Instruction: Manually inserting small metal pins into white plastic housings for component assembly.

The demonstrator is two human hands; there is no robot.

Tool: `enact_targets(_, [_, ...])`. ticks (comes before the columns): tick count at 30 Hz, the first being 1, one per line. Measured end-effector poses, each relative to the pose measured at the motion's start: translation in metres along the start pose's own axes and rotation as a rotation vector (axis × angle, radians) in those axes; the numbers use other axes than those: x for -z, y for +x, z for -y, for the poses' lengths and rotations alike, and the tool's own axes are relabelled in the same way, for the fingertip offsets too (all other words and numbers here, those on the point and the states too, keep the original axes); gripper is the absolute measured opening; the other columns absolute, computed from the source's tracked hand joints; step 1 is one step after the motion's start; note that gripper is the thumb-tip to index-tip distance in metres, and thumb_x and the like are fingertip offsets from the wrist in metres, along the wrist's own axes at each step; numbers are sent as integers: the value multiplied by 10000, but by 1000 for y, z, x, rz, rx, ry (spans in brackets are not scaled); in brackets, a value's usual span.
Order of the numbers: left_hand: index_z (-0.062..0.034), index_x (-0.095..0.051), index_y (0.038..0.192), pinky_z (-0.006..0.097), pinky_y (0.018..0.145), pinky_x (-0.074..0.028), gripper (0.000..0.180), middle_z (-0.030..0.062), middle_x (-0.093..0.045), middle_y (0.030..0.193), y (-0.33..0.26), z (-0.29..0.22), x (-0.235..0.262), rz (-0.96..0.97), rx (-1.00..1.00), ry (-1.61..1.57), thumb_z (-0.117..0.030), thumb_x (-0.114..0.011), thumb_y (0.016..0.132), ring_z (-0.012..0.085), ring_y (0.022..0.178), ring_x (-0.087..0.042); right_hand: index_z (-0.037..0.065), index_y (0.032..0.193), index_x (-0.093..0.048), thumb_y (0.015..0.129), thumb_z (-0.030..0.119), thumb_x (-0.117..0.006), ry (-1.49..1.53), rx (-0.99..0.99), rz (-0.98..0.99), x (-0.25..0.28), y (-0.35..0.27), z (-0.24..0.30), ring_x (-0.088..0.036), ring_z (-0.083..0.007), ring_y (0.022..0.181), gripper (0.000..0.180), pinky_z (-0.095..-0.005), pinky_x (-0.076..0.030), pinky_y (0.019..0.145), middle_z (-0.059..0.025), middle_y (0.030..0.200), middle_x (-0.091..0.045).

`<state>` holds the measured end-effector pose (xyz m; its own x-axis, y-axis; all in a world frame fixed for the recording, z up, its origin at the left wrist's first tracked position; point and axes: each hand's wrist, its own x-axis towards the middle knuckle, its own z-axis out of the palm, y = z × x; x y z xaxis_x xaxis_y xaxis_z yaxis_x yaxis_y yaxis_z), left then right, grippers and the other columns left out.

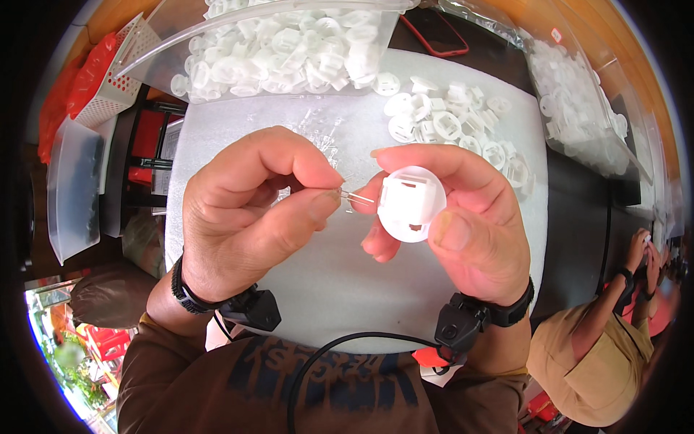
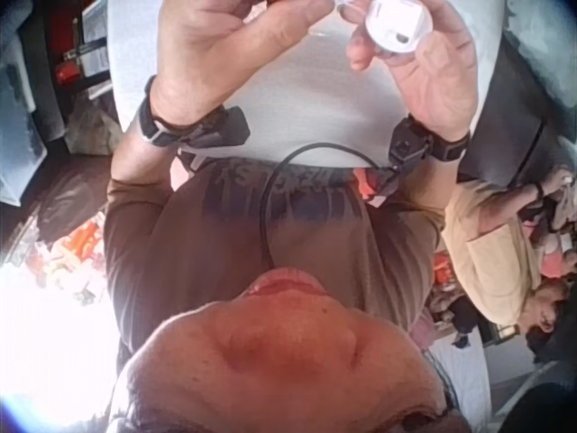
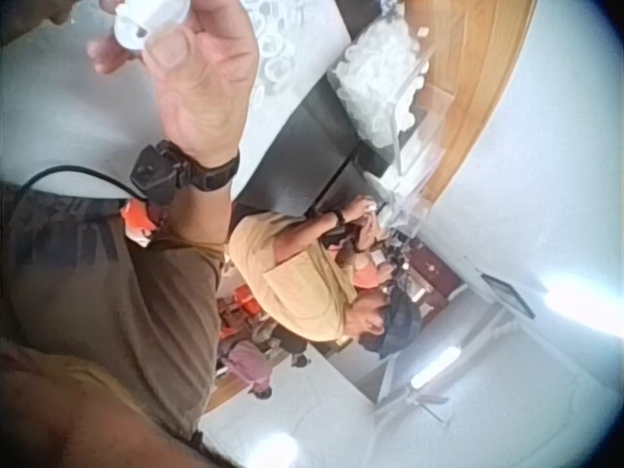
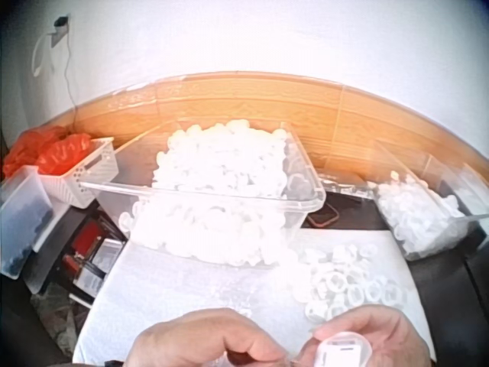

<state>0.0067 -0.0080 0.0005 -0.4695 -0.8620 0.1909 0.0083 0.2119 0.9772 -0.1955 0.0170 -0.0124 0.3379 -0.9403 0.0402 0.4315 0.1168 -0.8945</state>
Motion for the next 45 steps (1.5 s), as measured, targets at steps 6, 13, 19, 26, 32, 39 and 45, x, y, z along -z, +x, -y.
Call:
enact_targets(6, [15,-544,910,216,674,-398,113,46,-531,848,1,2,3,74,-138,123,-34,-577,814,96,752,-484,-44,1147,-477,760,324,-628,5,13,3,0,-1,1,-615,-216,705,555,-312,-507,593,-182,938,-611])
enact_targets(13, [6,-551,879,223,633,-392,136,48,-537,808,1,0,5,110,-172,144,-123,-568,840,108,702,-486,-52,1135,-489,770,327,-617,-16,31,9,-1,-1,1,-597,-200,684,541,-294,-497,604,-162,893,-609])
enact_targets(19, [-3,-559,850,249,613,-396,135,56,-548,760,4,1,6,136,-267,164,-135,-579,826,138,680,-499,-73,1111,-498,798,359,-586,-46,34,19,0,0,0,-587,-183,661,540,-277,-480,593,-155,846,-606])
enact_targets(26, [-15,-566,823,274,609,-403,110,55,-561,759,5,2,4,139,-340,169,-108,-612,789,171,666,-512,-78,1084,-516,800,375,-582,-56,-9,23,-1,-1,3,-581,-176,639,539,-268,-473,582,-150,794,-605])
enact_targets(32, [-22,-570,819,285,599,-412,100,50,-574,752,7,4,3,137,-372,222,-94,-623,774,192,657,-522,-83,1071,-524,782,407,-597,-51,-48,-8,-2,-2,1,-580,-176,644,573,-271,-481,576,-147,790,-606])
enact_targets(39, [-26,-575,800,290,587,-418,89,54,-580,745,6,3,3,118,-378,267,-72,-633,752,200,650,-534,-88,1061,-529,773,413,-607,-61,-65,-26,-2,-2,1,-585,-177,658,582,-273,-488,570,-149,796,-608])
enact_targets(45, [-24,-576,796,291,575,-417,87,53,-582,731,6,4,3,100,-402,275,-58,-635,743,201,638,-535,-87,1059,-529,770,417,-612,-72,-71,-30,-3,-2,2,-587,-177,661,587,-274,-488,575,-147,804,-611])
